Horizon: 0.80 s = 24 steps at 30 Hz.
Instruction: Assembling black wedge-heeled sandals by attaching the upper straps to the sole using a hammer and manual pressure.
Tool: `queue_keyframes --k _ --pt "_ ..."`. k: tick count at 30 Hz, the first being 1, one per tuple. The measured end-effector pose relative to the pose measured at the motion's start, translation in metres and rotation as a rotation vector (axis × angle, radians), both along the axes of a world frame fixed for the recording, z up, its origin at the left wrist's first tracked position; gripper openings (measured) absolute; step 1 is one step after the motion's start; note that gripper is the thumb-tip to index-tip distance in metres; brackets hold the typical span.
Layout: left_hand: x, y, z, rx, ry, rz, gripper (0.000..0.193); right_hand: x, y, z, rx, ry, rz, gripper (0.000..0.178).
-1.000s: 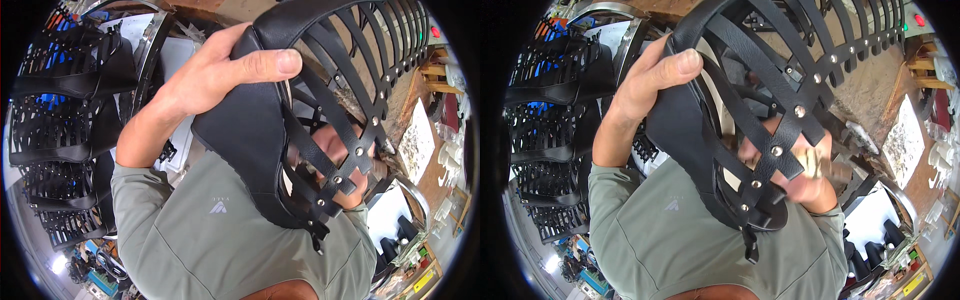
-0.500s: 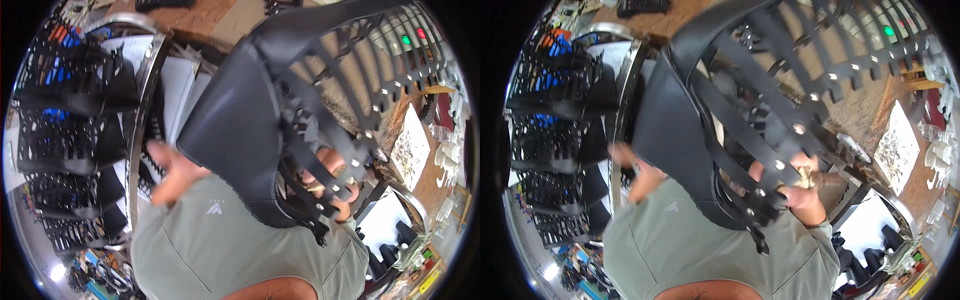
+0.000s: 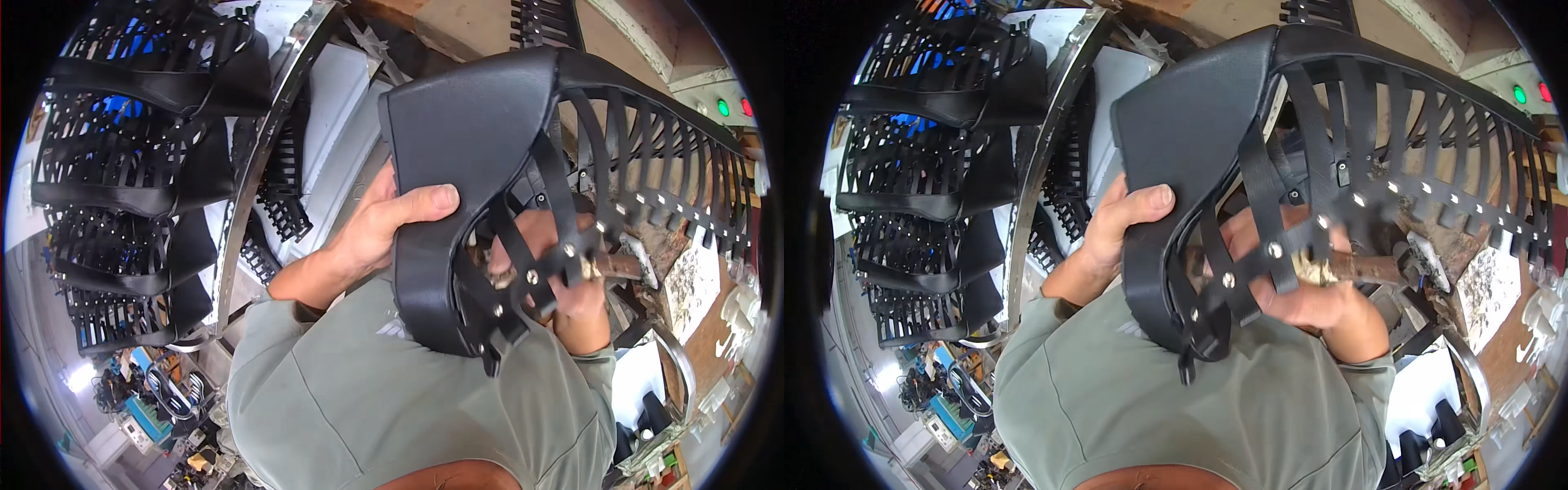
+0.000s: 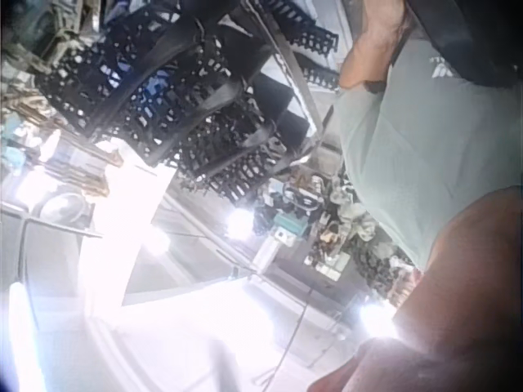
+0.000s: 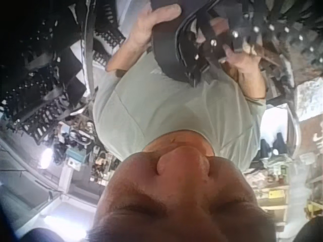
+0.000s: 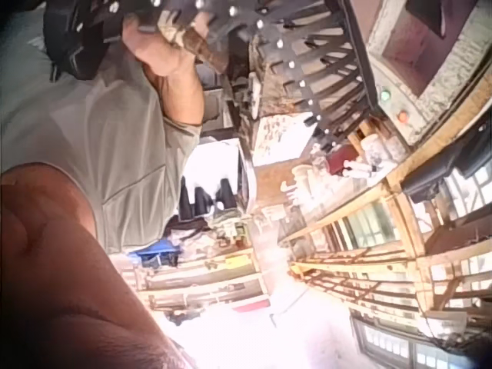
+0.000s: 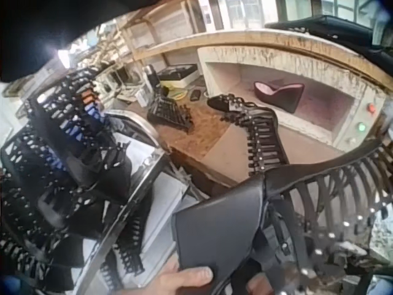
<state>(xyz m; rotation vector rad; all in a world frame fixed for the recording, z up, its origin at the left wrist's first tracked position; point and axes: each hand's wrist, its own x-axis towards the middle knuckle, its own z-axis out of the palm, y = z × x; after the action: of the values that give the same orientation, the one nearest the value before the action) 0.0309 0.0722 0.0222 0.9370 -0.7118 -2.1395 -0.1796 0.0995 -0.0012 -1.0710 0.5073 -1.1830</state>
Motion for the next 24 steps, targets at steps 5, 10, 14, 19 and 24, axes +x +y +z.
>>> queue_keyframes --k 5,10,14,19,24 --pt "0.002 -0.003 0.008 -0.092 -0.114 0.025 0.058 -0.011 -0.01 0.006 -0.047 -0.124 0.376 0.021" --pt "0.004 -0.001 0.008 -0.135 -0.079 0.09 0.059 -0.016 0.036 0.019 0.115 0.017 0.183 0.038" --pt "0.002 -0.006 0.007 -0.129 -0.038 0.026 0.061 0.003 0.041 0.002 -0.165 -0.265 -0.128 0.03" --pt "-0.001 -0.013 0.013 -0.12 -0.108 -0.099 0.061 0.01 0.028 0.028 -0.264 0.103 -0.227 0.021" --pt "-0.001 -0.012 0.01 -0.257 -0.097 -0.118 0.06 0.014 0.036 0.011 -0.526 0.054 -0.449 0.014"
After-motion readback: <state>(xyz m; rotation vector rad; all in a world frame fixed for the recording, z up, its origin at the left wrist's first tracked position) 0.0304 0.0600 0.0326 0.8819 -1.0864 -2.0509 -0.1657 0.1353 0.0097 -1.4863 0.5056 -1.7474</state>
